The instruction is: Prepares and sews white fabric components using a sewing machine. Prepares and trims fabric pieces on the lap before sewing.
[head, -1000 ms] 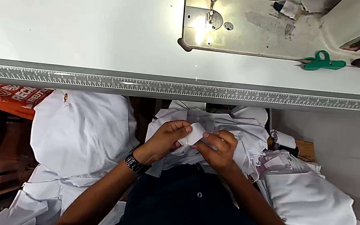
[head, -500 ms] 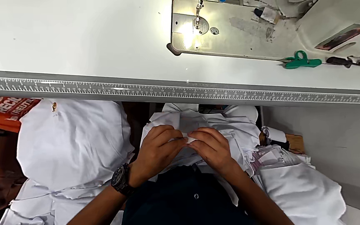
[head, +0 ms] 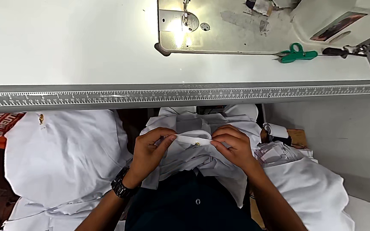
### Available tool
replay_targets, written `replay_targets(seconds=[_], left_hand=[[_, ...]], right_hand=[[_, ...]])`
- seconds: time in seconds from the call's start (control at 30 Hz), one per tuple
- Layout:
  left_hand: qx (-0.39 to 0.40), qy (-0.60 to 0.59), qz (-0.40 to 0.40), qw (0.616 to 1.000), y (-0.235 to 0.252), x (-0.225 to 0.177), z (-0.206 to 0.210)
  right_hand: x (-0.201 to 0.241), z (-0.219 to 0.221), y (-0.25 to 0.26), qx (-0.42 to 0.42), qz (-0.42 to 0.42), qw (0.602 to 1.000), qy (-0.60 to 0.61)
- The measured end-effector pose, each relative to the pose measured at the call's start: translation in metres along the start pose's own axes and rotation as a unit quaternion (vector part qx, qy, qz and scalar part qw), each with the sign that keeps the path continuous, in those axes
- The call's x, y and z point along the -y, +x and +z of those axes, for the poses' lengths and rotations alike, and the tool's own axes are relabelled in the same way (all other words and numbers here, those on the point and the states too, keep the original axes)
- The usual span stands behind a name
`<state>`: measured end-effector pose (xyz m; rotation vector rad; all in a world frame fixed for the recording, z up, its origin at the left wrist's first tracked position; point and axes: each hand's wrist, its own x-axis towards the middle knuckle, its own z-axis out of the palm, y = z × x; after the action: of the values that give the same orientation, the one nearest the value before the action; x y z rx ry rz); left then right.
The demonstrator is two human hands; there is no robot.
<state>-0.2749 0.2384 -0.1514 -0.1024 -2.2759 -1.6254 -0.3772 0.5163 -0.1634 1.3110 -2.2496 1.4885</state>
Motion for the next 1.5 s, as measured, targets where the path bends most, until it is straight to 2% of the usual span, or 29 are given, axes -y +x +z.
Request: replay_targets(seconds=[0.07,0.23,0.33,0.47,0.57,0.67,0.73,0.83,0.9,1.0,1.07,1.13,1.2,1.3,1.37,1.43,1.5], left_hand=[[0.006,0.014,0.007,1.0,0.001,0.001,-0.001],[0.073,0.044,0.057,0.995,0.004,-0.006,-0.003],[0.102,0.077,0.089,0.988,0.006,-0.012,0.0],[0.14,0.132,0.148,0.97,0.012,-0.022,-0.002],[0.149,0.133,0.134,0.971,0.016,-0.028,-0.008],[0.14,0.094,0.091,0.981,0.021,-0.026,-0.009],[0.107,0.098,0.08,0.986,0.024,-0.024,-0.006],[-0.032,0.193,0.092,0.976,0.01,-0.035,0.004],[-0.101,0.239,0.07,0.963,-0.021,-0.044,0.019],[-0.09,0.216,-0.003,0.972,-0.052,-0.027,0.049],[-0.117,0.202,-0.033,0.972,-0.047,-0.01,0.057],[-0.14,0.18,-0.023,0.974,-0.032,-0.001,0.051],[-0.106,0.11,0.02,0.988,-0.015,-0.004,0.026],[0.05,-0.008,0.077,0.996,-0.007,-0.029,-0.031],[0.137,-0.074,0.07,0.985,-0.007,-0.05,-0.059],[0.222,-0.178,-0.021,0.958,-0.008,-0.06,-0.071],[0.252,-0.28,-0.211,0.902,-0.01,-0.054,-0.068]], right_hand=[[0.001,-0.005,0.001,-0.008,0.007,1.0,0.021],[0.009,-0.02,0.007,0.055,0.012,0.996,-0.076],[0.019,0.007,0.018,0.046,0.003,0.997,-0.062],[0.022,0.039,0.04,0.072,-0.058,0.996,0.018],[0.018,0.039,0.046,0.074,-0.051,0.993,0.077],[0.03,0.036,0.044,0.062,0.001,0.995,0.08],[0.035,0.039,0.042,0.041,0.03,0.997,0.059],[0.033,0.037,0.042,0.018,0.008,0.999,-0.036],[0.035,0.025,0.046,0.017,-0.006,0.996,-0.083],[0.046,0.006,0.057,0.041,0.02,0.996,-0.083],[0.056,-0.002,0.062,0.064,0.054,0.996,-0.039],[0.067,-0.006,0.064,0.068,0.082,0.994,0.014],[0.078,-0.014,0.063,0.074,0.108,0.99,0.052],[0.091,-0.028,0.061,0.079,0.12,0.985,0.097],[0.092,-0.032,0.06,0.092,0.119,0.983,0.107],[0.085,-0.027,0.058,0.113,0.12,0.982,0.096],[0.073,-0.018,0.055,0.134,0.134,0.977,0.098]])
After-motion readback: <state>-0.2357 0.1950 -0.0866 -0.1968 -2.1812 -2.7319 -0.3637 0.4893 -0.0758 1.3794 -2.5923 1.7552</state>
